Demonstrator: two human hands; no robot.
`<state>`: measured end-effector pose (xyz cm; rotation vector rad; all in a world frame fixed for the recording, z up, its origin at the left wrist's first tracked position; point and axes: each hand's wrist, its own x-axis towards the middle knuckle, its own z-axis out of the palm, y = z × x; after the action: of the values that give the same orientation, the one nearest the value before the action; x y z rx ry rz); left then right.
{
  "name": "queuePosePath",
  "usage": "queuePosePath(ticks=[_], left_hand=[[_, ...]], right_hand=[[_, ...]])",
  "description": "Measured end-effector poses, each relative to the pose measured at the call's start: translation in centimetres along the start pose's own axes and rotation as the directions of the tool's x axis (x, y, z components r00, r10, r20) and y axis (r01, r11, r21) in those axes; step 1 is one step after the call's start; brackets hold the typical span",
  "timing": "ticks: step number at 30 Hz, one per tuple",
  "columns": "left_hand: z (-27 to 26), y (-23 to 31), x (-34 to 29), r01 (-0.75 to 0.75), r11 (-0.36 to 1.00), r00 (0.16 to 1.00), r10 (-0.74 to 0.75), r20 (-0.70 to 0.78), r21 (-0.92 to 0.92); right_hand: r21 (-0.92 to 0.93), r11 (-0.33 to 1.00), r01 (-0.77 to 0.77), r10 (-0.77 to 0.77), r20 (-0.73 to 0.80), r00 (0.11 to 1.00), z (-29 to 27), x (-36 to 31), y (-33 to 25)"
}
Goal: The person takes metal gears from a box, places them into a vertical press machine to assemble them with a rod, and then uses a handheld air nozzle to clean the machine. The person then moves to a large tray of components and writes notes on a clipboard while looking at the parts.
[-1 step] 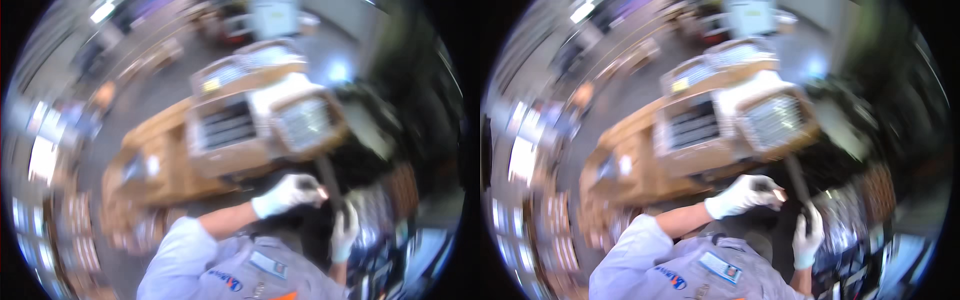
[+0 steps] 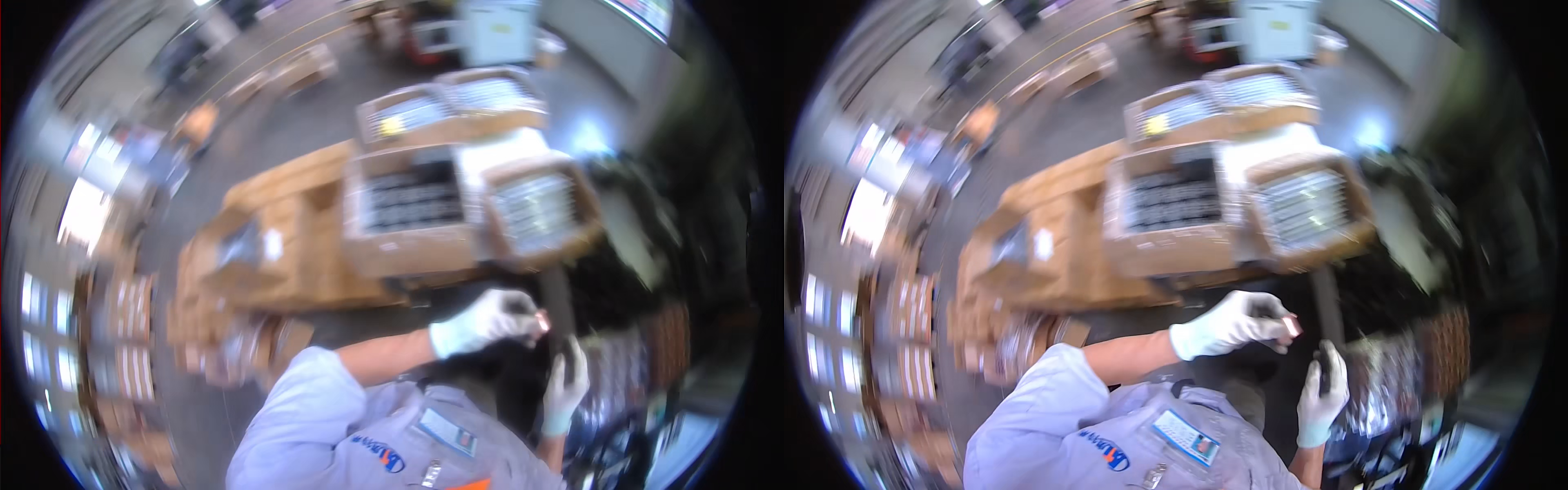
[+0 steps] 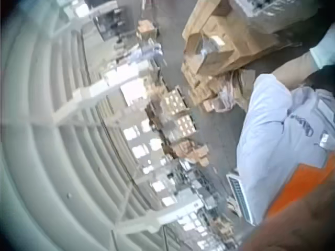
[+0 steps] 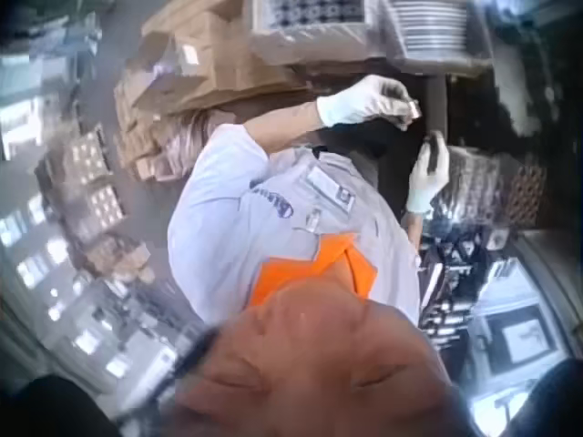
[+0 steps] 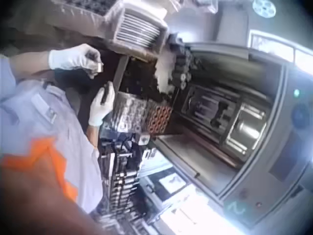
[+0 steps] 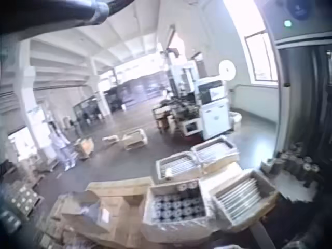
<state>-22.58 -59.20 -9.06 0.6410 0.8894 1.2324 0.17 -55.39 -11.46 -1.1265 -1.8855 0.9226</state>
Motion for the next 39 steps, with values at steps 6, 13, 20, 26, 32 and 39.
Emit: queuePosePath(ticks=[6,13,20,26,32,39], left_hand=[[-12.7,0.5,-21.7,-0.378,0.867,0.832,0.164,-0.529,-0.326],[-24.2,0.7,-42.2,-0.625,0.779,0.368,0.249,-0.896,-0.040],[-35.6,6.5,-54.7,-0.189,0.881,-0.098,0.423,-0.901,0.434],[-44.4,8.5,-59.3,0.699,0.646,-0.102,0.516,-0.851,0.308],[-54.2,9.6,-59.7,0.976,0.150,0.101,0.328,-0.939,0.158],[-63.1,2.6,-60.6,0.906,-0.234,0.405,0.245,-0.881,0.352]], right_hand=[[0.237,0.926,0.294,-0.376,0.519,0.768,18.6,-2.6,-9.6],[0.454,0.807,0.377,-0.590,0.648,0.482,33.9,-5.6,-21.6],[0.557,0.824,0.100,-0.561,0.781,0.274,46.2,-5.9,-28.4],[0.575,0.803,0.153,-0.590,0.805,0.070,56.2,-7.0,-32.3],[0.518,0.750,0.412,-0.553,0.832,-0.040,66.9,-9.0,-35.9],[0.338,0.436,0.834,-0.315,0.925,-0.210,79.8,-15.1,-37.7]])
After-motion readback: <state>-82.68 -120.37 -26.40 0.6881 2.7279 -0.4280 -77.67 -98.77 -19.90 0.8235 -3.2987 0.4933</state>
